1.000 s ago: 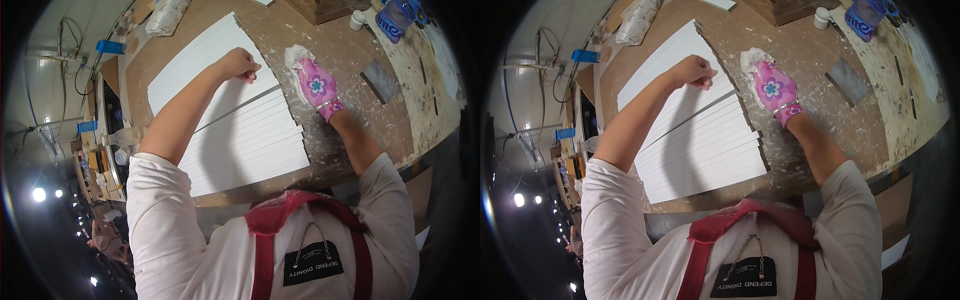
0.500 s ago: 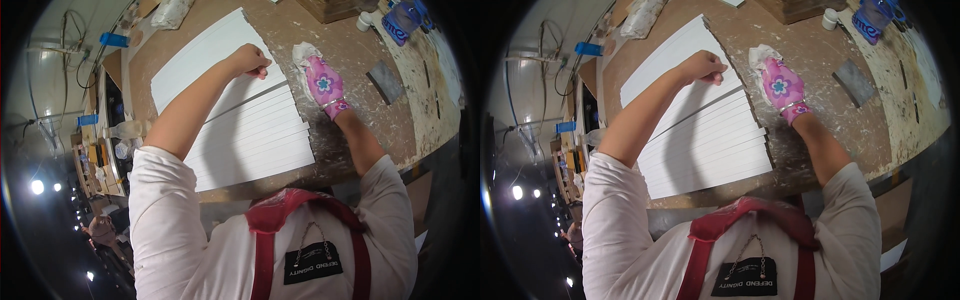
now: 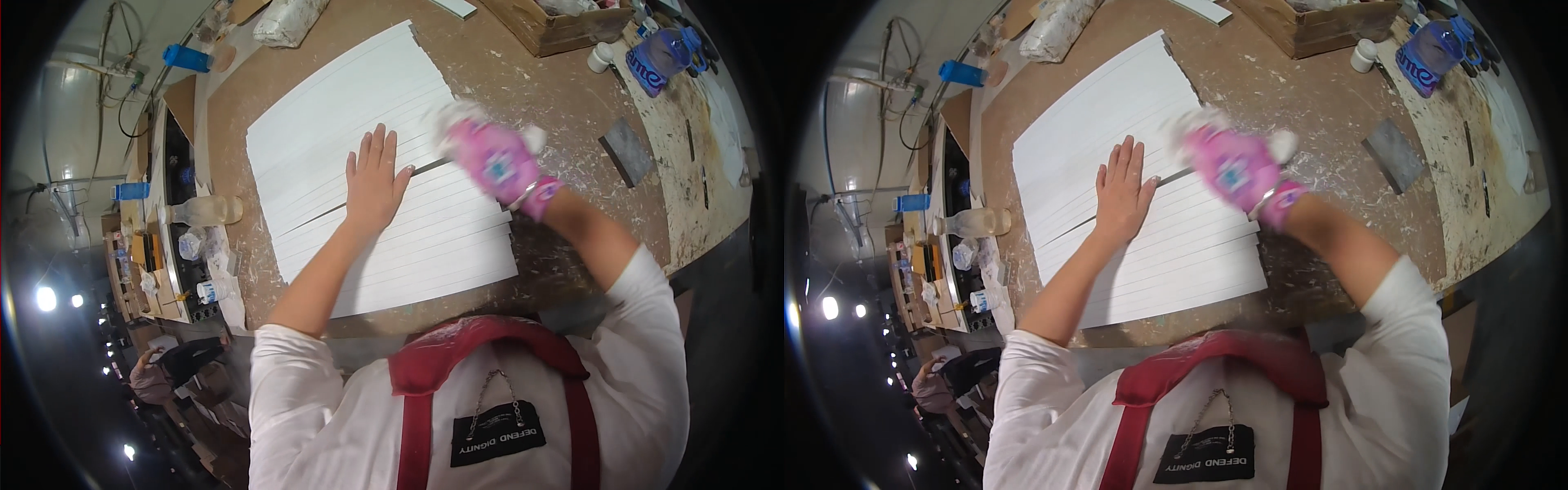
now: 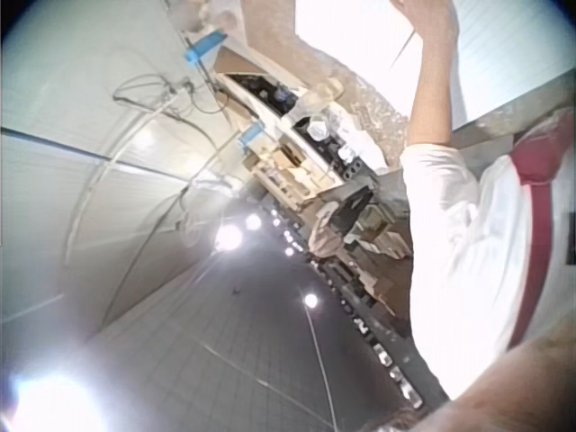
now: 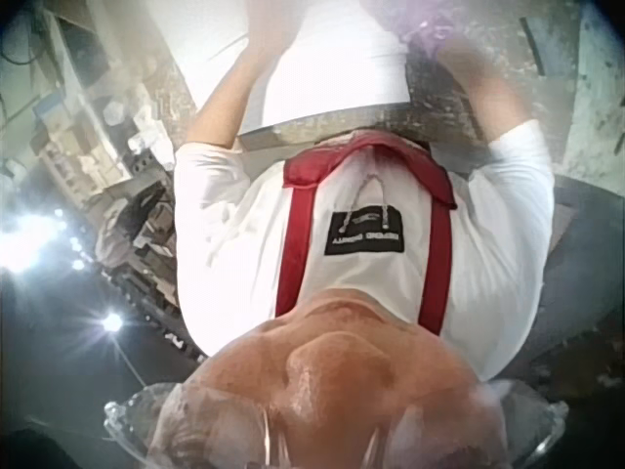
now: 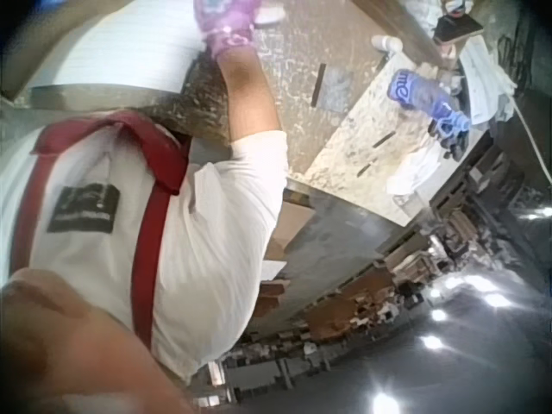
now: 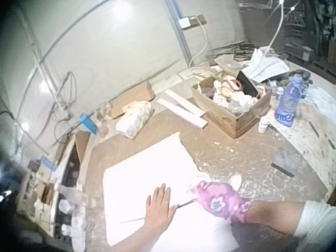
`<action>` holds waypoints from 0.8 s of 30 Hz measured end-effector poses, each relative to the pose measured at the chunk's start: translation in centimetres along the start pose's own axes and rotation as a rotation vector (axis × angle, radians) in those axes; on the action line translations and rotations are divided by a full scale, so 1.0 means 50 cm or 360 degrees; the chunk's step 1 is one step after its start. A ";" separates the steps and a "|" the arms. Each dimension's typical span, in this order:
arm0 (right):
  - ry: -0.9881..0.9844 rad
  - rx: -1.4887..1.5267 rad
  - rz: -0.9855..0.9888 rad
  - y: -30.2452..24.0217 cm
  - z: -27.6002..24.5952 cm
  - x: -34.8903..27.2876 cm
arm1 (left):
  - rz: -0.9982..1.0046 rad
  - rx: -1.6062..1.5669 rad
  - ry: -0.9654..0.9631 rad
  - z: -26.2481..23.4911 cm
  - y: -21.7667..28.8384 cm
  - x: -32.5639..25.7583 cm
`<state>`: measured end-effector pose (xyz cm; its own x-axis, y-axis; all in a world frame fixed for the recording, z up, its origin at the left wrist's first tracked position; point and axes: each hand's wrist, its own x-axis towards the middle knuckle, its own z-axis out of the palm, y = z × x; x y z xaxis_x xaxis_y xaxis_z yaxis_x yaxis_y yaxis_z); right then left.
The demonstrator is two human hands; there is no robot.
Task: The person cleans multiple white wooden slats by hand, using a cloth to wipe down each slat before stacking them. The person then pours a liquid onto the cloth from a bottle and continues wiping the slats.
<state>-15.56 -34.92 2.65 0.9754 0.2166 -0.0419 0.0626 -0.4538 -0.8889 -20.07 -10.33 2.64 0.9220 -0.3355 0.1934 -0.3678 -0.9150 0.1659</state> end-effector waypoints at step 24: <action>0.0414 -0.0719 -0.0017 0.150 -0.194 -0.109 | -0.0761 -0.1721 0.0731 -0.043 -0.116 -0.083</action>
<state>-18.36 -47.90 0.62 0.9909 0.0272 0.1321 0.1019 -0.7928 -0.6009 -22.01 -3.14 2.93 0.9425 0.2837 0.1768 -0.1218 -0.2010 0.9720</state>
